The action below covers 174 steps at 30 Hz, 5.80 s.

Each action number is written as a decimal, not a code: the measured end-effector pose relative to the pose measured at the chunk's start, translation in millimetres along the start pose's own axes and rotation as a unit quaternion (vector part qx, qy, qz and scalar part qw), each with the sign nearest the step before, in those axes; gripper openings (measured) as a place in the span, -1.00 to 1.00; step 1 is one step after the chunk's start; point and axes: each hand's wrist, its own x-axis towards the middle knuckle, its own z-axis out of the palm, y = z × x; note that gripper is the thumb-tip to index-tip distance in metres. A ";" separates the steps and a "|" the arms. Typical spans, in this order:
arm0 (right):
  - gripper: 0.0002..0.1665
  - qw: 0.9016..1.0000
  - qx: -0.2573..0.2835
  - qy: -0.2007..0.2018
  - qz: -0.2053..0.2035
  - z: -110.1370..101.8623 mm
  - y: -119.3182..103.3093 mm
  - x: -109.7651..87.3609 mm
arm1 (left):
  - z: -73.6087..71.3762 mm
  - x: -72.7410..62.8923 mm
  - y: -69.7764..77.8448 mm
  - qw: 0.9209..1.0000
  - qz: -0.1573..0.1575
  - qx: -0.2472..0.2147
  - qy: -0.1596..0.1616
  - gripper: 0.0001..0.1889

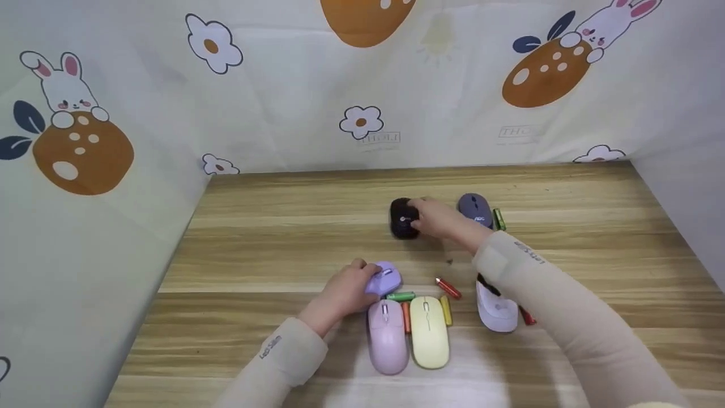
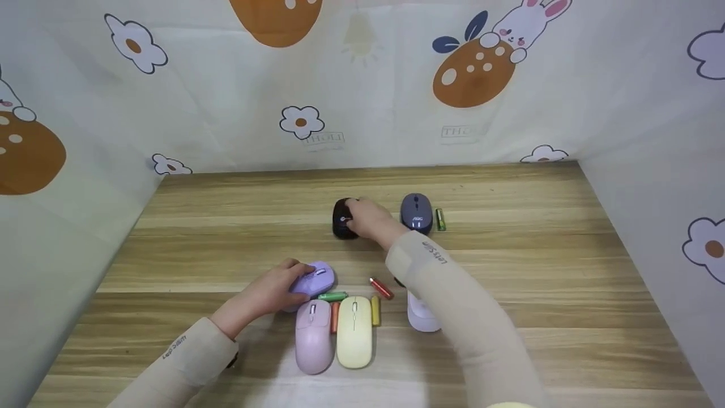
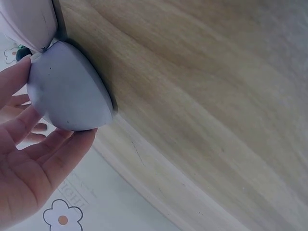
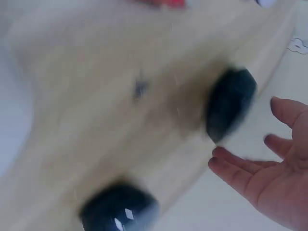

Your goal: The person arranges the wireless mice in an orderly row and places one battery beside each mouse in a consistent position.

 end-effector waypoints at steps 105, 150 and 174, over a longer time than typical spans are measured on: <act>-0.35 0.962 0.217 0.023 0.163 22.3 30.1 13.2 | -1.0 0.3 1.8 1.000 -0.010 0.010 -0.010 -0.47; -0.35 0.996 -0.020 -0.080 -0.027 39.3 -14.2 -113.9 | -3.3 0.5 4.4 1.000 -0.008 0.012 -0.012 -0.47; 0.00 0.992 -0.061 -0.087 -0.062 69.1 -29.4 -134.7 | -0.7 -5.1 -12.8 0.998 -0.048 0.017 0.043 -0.46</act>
